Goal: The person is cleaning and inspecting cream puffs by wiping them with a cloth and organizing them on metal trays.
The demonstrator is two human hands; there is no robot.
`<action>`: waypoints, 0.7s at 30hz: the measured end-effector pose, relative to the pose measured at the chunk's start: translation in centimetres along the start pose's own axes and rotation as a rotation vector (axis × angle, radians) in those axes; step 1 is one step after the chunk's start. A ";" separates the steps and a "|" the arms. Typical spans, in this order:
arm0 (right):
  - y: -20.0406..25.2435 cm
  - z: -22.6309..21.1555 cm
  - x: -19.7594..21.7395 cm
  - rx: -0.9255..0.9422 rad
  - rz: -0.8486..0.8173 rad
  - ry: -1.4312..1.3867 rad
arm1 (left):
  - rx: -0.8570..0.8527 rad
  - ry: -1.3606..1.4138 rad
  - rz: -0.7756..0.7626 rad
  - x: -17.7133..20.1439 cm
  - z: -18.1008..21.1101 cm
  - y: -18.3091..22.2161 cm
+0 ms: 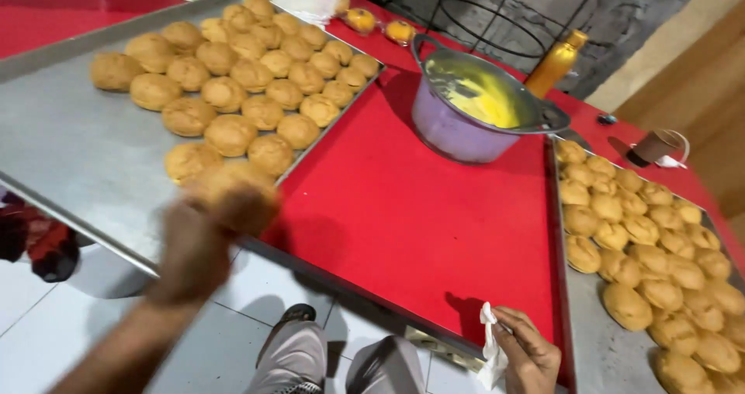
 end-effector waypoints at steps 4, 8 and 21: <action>-0.7 3.0 -0.6 -0.009 0.011 -0.076 | 0.382 -0.252 0.764 12.9 -7.7 -10.6; -1.0 2.8 -0.5 -0.052 0.024 -0.055 | 0.394 -0.394 0.744 18.1 -10.9 -16.3; -0.7 2.9 -0.8 -0.042 -0.008 -0.074 | 0.402 -1.071 0.682 19.7 -12.5 -18.6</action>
Point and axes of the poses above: each hand's wrist, its own y-axis away from the middle knuckle, its own x-axis out of the back of the hand, z = x × y, the point moved 1 cm from there along -y, towards the middle knuckle, and after that the axes turned 8 degrees about z, right-handed, at the moved point
